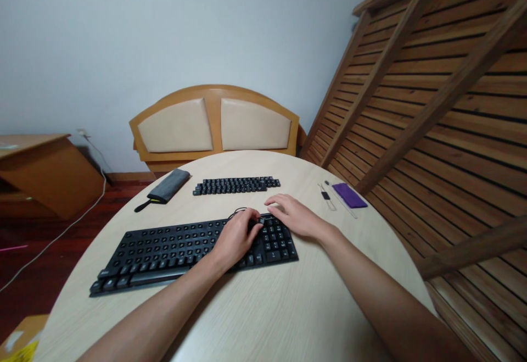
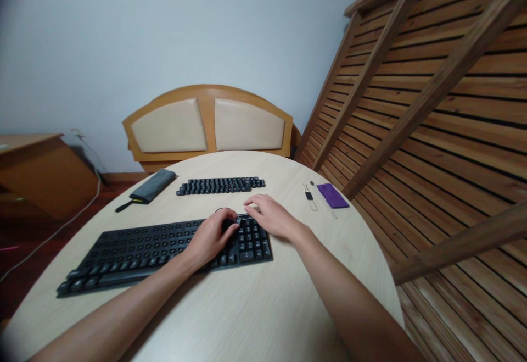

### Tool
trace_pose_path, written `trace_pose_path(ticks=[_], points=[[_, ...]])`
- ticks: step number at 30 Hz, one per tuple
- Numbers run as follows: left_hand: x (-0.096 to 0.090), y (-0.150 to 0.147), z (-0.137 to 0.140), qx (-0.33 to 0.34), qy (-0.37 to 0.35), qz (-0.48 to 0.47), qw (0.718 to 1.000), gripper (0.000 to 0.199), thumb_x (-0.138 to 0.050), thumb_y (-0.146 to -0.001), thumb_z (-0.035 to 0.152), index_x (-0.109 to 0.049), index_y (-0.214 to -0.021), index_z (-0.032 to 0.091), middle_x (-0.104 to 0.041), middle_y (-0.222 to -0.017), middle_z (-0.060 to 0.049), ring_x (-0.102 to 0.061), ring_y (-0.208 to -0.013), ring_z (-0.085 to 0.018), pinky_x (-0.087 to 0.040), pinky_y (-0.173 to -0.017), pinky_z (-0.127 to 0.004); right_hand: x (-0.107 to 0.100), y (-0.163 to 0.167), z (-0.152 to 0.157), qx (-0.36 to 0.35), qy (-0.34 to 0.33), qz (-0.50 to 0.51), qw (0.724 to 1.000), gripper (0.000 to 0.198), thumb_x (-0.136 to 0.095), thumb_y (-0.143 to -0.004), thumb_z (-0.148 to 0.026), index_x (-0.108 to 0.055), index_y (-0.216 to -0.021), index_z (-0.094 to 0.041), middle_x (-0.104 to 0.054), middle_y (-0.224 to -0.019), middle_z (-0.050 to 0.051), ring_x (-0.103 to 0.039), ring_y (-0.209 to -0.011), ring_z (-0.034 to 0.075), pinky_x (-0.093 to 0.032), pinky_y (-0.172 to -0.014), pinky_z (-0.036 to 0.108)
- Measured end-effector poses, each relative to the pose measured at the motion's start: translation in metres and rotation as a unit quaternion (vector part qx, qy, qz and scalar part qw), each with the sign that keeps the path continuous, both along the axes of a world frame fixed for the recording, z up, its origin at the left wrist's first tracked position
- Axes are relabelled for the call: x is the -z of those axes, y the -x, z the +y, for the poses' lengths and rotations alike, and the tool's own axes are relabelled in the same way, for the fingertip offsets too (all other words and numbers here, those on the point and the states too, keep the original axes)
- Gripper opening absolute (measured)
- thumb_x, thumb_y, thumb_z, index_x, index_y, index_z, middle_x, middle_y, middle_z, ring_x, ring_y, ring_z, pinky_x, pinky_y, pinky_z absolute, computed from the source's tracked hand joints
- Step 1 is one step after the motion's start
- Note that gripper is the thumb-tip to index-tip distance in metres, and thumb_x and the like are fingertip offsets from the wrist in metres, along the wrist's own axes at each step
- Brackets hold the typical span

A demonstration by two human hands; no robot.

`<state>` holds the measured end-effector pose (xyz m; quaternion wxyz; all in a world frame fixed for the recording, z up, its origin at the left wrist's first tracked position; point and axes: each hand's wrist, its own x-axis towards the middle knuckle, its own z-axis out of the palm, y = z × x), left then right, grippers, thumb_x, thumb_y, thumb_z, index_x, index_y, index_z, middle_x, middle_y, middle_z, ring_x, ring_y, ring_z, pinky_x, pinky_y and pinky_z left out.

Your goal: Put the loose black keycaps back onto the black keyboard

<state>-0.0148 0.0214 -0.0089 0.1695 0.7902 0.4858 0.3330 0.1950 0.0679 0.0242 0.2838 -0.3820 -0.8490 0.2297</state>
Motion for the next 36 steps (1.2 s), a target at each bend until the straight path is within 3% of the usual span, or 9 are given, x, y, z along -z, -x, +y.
trace_pose_path(ticks=[4, 8, 16, 23, 30, 36], points=[[-0.001, 0.0, 0.0, 0.006, 0.009, -0.001, 1.0, 0.012, -0.059, -0.093, 0.023, -0.057, -0.104, 0.021, -0.068, -0.1, -0.005, -0.064, -0.096, -0.023, -0.05, -0.088, -0.039, 0.031, -0.003, 0.0, 0.006, 0.025, 0.053, 0.998, 0.024, -0.048, -0.099, -0.032, -0.068, -0.107, -0.02, -0.071, -0.108, 0.007, -0.063, -0.105, 0.02, -0.045, -0.096, 0.036], [-0.004, 0.0, -0.001, 0.003, 0.016, 0.008, 1.0, 0.011, -0.06, -0.091, 0.023, -0.058, -0.101, 0.021, -0.068, -0.1, -0.005, -0.064, -0.096, -0.024, -0.05, -0.087, -0.039, 0.043, 0.0, 0.004, 0.016, 0.028, 0.082, 0.996, 0.021, -0.052, -0.097, -0.032, -0.068, -0.097, -0.019, -0.072, -0.098, 0.006, -0.065, -0.096, 0.02, -0.047, -0.089, 0.034], [-0.01, 0.001, 0.003, -0.021, 0.049, -0.008, 0.999, 0.008, -0.064, -0.085, 0.021, -0.06, -0.092, 0.02, -0.07, -0.095, -0.006, -0.066, -0.091, -0.025, -0.052, -0.086, -0.04, 0.041, 0.001, 0.005, -0.008, 0.007, 0.078, 0.997, 0.012, -0.055, -0.092, -0.024, -0.066, -0.091, -0.02, -0.07, -0.094, 0.005, -0.065, -0.09, 0.02, -0.048, -0.085, 0.034], [-0.007, 0.001, 0.005, 0.013, 0.045, -0.049, 0.998, 0.018, -0.063, -0.088, 0.02, -0.07, -0.105, 0.022, -0.074, -0.105, -0.005, -0.067, -0.101, -0.024, -0.051, -0.094, -0.041, 0.044, 0.0, 0.008, -0.017, 0.018, 0.08, 0.997, 0.013, -0.055, -0.091, -0.02, -0.067, -0.092, -0.021, -0.071, -0.093, 0.004, -0.065, -0.089, 0.019, -0.048, -0.085, 0.033], [-0.005, 0.002, 0.006, 0.007, 0.081, -0.085, 0.993, 0.014, -0.065, -0.088, 0.024, -0.072, -0.1, 0.022, -0.076, -0.102, -0.004, -0.069, -0.097, -0.023, -0.053, -0.092, -0.039, 0.043, 0.0, 0.008, -0.023, 0.026, 0.082, 0.996, 0.015, -0.054, -0.09, -0.018, -0.069, -0.094, -0.02, -0.072, -0.094, 0.004, -0.065, -0.09, 0.019, -0.048, -0.085, 0.033], [-0.004, 0.004, 0.006, 0.017, 0.064, -0.073, 0.995, 0.012, -0.066, -0.088, 0.024, -0.07, -0.099, 0.021, -0.074, -0.101, -0.005, -0.067, -0.098, -0.023, -0.052, -0.092, -0.041, 0.041, 0.0, 0.008, -0.027, 0.043, 0.089, 0.995, 0.018, -0.054, -0.089, -0.016, -0.07, -0.095, -0.02, -0.072, -0.095, 0.004, -0.066, -0.091, 0.019, -0.048, -0.086, 0.033]])
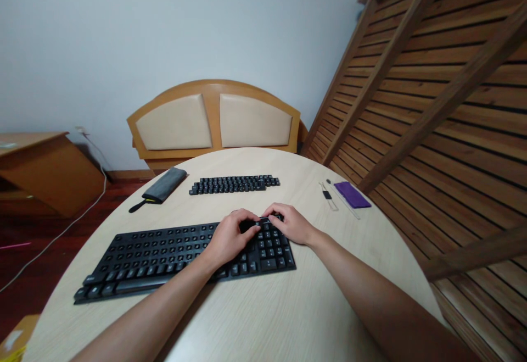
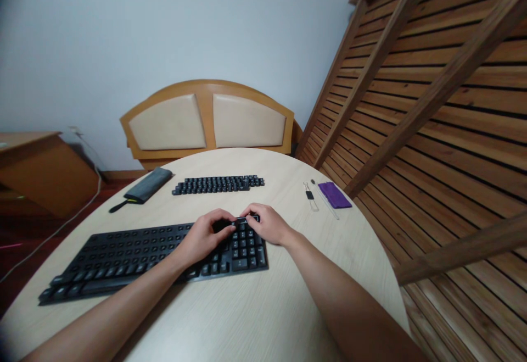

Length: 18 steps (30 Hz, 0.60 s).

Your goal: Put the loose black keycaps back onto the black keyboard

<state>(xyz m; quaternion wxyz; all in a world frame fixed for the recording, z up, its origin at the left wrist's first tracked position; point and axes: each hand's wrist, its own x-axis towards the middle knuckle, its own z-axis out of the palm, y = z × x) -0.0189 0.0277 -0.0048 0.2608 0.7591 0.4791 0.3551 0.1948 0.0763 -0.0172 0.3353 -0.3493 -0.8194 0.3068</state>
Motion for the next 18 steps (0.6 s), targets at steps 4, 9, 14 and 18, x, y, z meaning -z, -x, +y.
trace_pose_path(ticks=[4, 9, 14, 18], points=[[0.0003, 0.0005, -0.0002, 0.001, -0.005, 0.011, 1.0, 0.014, -0.067, -0.087, 0.024, -0.071, -0.1, 0.022, -0.074, -0.102, -0.005, -0.066, -0.099, -0.024, -0.051, -0.092, -0.041, -0.0013, -0.004, 0.0026, -0.021, 0.034, 0.013, 0.999, 0.018, -0.055, -0.091, -0.021, -0.072, -0.097, -0.02, -0.074, -0.097, 0.005, -0.066, -0.095, 0.02, -0.049, -0.088, 0.036], [-0.0011, -0.0002, -0.0007, 0.013, -0.014, 0.019, 1.0, 0.012, -0.065, -0.088, 0.022, -0.072, -0.097, 0.023, -0.074, -0.099, -0.004, -0.066, -0.099, -0.023, -0.05, -0.092, -0.04, -0.0047, -0.0091, 0.0048, -0.055, 0.062, 0.02, 0.996, 0.018, -0.06, -0.09, -0.026, -0.072, -0.101, -0.019, -0.074, -0.102, 0.007, -0.067, -0.097, 0.021, -0.049, -0.09, 0.037], [-0.0019, 0.0001, -0.0012, 0.015, -0.026, 0.033, 0.999, 0.013, -0.064, -0.088, 0.02, -0.073, -0.096, 0.023, -0.074, -0.099, -0.004, -0.066, -0.098, -0.023, -0.05, -0.092, -0.04, -0.0045, -0.0096, 0.0045, -0.051, 0.053, 0.014, 0.997, 0.019, -0.06, -0.089, -0.025, -0.072, -0.102, -0.019, -0.074, -0.102, 0.007, -0.066, -0.097, 0.021, -0.049, -0.089, 0.036], [-0.0033, 0.0, -0.0012, 0.021, -0.029, 0.034, 0.999, 0.015, -0.064, -0.088, 0.019, -0.074, -0.098, 0.023, -0.074, -0.099, -0.004, -0.067, -0.097, -0.022, -0.05, -0.092, -0.04, -0.0049, -0.0085, 0.0041, -0.049, 0.052, 0.017, 0.997, 0.019, -0.06, -0.089, -0.024, -0.072, -0.102, -0.019, -0.074, -0.102, 0.006, -0.067, -0.097, 0.021, -0.049, -0.089, 0.037]])
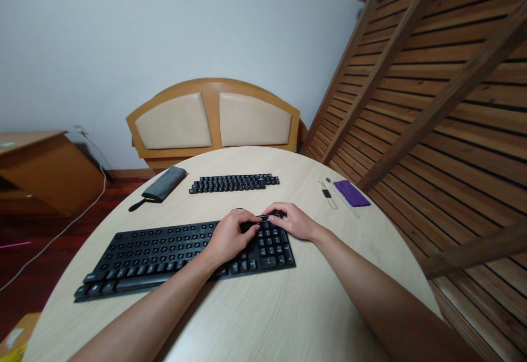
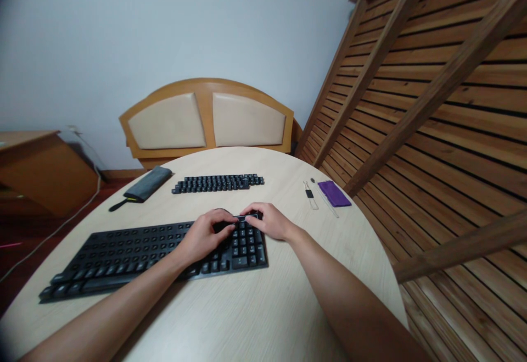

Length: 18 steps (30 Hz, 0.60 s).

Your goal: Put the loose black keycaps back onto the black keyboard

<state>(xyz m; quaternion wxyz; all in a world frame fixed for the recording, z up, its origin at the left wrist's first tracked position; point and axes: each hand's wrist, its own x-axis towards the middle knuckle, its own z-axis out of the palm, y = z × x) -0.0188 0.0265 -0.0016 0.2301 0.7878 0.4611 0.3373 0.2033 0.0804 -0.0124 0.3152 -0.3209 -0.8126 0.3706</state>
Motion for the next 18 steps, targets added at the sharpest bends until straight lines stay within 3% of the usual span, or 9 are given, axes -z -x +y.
trace_pose_path(ticks=[18], points=[[0.0028, 0.0009, 0.001, -0.006, 0.009, -0.009, 1.0, 0.009, -0.066, -0.088, 0.019, -0.072, -0.093, 0.023, -0.074, -0.097, -0.003, -0.066, -0.097, -0.022, -0.049, -0.09, -0.038, 0.003, 0.0003, 0.0017, -0.006, -0.002, 0.004, 1.0, 0.018, -0.06, -0.089, -0.023, -0.071, -0.101, -0.019, -0.074, -0.102, 0.006, -0.066, -0.097, 0.021, -0.048, -0.09, 0.036]])
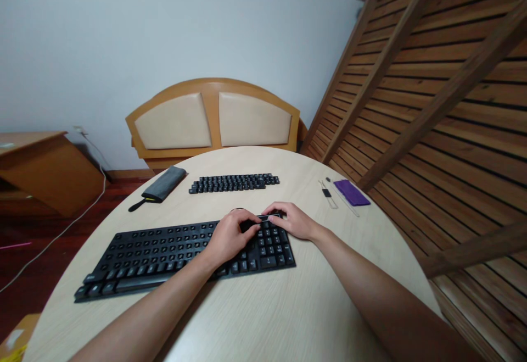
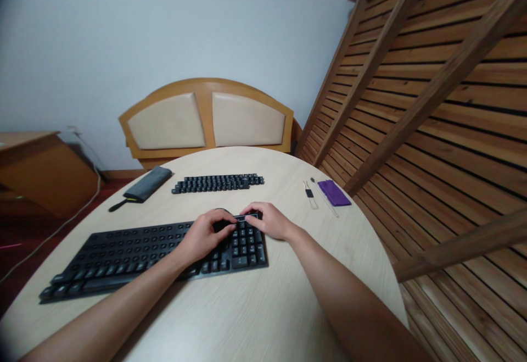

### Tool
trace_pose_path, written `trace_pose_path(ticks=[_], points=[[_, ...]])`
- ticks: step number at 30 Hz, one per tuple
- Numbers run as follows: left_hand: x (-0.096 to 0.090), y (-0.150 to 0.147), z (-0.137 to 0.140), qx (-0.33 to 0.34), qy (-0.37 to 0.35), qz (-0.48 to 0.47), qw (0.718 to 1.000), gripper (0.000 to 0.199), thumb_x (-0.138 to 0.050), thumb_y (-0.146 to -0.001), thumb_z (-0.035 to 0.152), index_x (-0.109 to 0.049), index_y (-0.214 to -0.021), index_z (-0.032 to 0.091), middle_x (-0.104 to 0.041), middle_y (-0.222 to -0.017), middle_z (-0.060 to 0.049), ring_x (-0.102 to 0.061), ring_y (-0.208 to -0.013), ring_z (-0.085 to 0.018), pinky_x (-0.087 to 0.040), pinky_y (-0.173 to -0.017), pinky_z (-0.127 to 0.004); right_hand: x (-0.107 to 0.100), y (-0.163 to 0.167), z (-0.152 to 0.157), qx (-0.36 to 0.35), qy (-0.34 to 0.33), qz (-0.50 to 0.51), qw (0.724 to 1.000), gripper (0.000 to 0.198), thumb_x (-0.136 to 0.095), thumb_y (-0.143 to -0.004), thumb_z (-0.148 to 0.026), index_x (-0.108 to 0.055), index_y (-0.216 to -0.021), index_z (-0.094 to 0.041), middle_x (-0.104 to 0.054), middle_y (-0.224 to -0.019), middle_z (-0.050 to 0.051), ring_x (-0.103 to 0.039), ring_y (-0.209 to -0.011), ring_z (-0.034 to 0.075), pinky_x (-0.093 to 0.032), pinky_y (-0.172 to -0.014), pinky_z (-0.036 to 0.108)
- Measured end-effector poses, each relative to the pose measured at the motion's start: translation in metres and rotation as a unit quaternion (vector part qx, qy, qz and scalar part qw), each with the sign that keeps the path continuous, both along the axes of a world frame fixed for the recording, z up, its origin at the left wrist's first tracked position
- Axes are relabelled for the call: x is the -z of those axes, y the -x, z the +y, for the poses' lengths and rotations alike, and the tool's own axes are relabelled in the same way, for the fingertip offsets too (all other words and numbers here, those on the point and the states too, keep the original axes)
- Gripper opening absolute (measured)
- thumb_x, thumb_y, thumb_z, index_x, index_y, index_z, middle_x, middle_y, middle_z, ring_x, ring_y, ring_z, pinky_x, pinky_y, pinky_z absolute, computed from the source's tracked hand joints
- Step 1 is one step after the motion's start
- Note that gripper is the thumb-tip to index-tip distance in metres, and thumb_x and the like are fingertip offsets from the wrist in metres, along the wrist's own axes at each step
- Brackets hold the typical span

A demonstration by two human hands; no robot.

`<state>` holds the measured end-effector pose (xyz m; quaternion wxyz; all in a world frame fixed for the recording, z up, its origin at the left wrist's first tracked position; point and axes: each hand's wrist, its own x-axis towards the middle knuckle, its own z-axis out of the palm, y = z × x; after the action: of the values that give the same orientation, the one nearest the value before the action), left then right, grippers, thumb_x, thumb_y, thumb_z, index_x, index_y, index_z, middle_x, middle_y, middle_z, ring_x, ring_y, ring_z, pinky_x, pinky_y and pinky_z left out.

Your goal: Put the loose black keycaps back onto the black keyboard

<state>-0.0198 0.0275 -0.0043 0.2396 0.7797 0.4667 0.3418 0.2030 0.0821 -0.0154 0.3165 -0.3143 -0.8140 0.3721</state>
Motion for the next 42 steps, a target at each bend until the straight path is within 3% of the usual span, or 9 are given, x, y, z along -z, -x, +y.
trace_pose_path(ticks=[31, 42], points=[[-0.0002, -0.0008, 0.0005, -0.001, -0.003, 0.01, 1.0, 0.007, -0.063, -0.088, 0.02, -0.07, -0.089, 0.022, -0.073, -0.095, -0.003, -0.065, -0.095, -0.023, -0.049, -0.09, -0.038, -0.0015, 0.0004, -0.0003, 0.005, 0.003, -0.004, 1.0, 0.016, -0.06, -0.089, -0.024, -0.071, -0.1, -0.019, -0.074, -0.101, 0.005, -0.066, -0.095, 0.021, -0.048, -0.089, 0.036], [-0.0002, -0.0005, -0.0001, 0.003, -0.01, 0.006, 1.0, 0.008, -0.065, -0.088, 0.023, -0.073, -0.09, 0.021, -0.07, -0.096, -0.006, -0.064, -0.097, -0.023, -0.049, -0.092, -0.04, 0.0002, 0.0034, -0.0027, 0.023, 0.001, -0.015, 1.0, 0.019, -0.066, -0.088, -0.034, -0.07, -0.1, -0.019, -0.073, -0.098, 0.005, -0.066, -0.091, 0.021, -0.049, -0.085, 0.035]])
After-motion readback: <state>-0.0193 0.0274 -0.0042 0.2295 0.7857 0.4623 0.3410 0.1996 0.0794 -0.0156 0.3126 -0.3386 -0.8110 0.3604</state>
